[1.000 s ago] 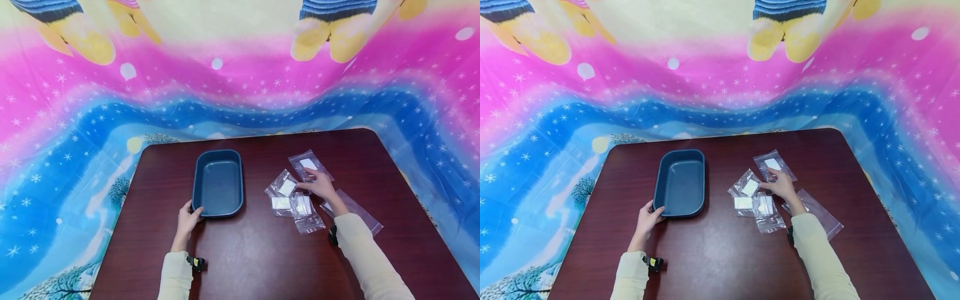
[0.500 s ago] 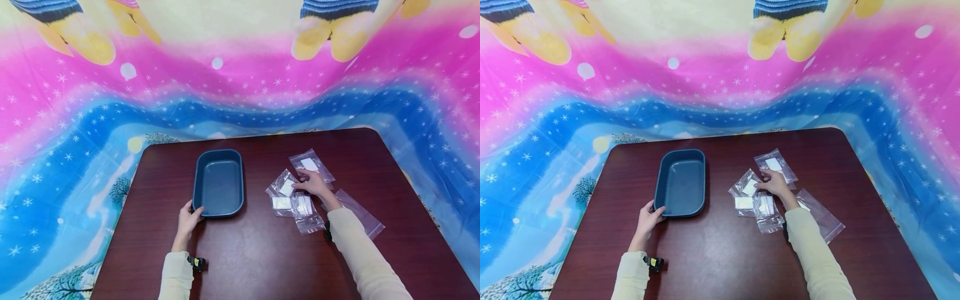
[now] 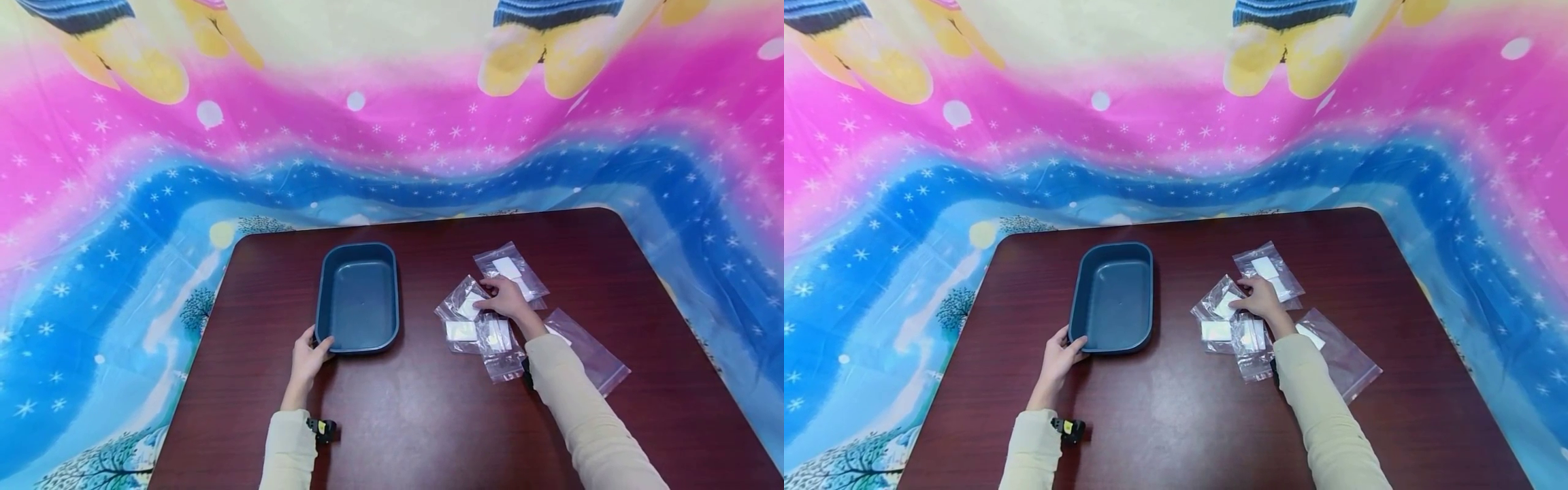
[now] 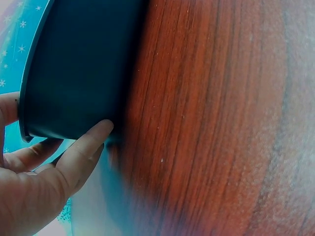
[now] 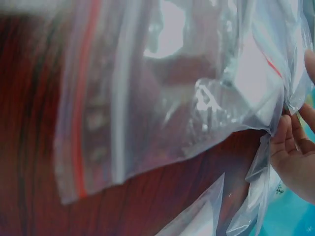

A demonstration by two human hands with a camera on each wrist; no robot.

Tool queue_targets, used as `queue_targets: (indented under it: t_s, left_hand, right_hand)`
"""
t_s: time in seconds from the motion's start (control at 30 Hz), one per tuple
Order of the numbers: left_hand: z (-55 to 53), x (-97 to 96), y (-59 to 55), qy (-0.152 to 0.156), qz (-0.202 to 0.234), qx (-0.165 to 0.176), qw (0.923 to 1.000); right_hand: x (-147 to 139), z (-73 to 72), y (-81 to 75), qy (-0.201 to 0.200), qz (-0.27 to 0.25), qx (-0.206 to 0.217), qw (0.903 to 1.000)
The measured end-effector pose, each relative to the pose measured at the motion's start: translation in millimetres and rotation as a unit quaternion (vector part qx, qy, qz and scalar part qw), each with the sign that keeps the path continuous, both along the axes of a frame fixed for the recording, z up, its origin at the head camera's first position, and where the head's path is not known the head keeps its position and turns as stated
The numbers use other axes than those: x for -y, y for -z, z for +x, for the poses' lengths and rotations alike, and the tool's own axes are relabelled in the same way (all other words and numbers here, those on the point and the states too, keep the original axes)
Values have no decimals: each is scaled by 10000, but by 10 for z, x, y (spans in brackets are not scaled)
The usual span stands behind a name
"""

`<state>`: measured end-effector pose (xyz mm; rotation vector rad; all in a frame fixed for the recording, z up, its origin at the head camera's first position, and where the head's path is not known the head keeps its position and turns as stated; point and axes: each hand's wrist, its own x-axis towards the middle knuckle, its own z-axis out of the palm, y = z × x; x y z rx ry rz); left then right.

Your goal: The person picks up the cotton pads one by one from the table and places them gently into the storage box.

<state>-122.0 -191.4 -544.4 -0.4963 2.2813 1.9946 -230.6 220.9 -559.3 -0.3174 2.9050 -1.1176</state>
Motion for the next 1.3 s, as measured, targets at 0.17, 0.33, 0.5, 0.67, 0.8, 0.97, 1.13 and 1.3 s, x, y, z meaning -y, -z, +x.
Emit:
queue_targets:
  t_s: [0.17,0.33,0.5,0.67,0.8,0.97,1.13,1.3]
  left_hand:
    - [-5,4,13,-47,-13,-24,10000]
    - [-3,4,17,-56,-5,-8,10000]
    - [0,0,6,-52,-11,6,10000]
    - [0,2,9,-27,-2,-31,10000]
    - [1,5,6,-25,4,-15,10000]
    - [12,3,-6,2,3,-3,10000]
    - [23,-2,-19,22,47,-1,10000]
    - [17,-3,-14,23,49,-10,10000]
  right_hand:
    - [21,4,-12,-15,157,-369,9992]
    - [35,25,-23,172,142,-277,9994]
    - [43,52,-66,387,-75,-10,9992]
    - [47,57,-111,541,-462,189,9973]
    - [45,54,-144,624,-970,361,9927]
    - [60,65,-203,697,-1805,688,9787]
    - [93,62,-270,761,-2368,868,9647]
    - [116,71,-361,802,-2486,777,9622]
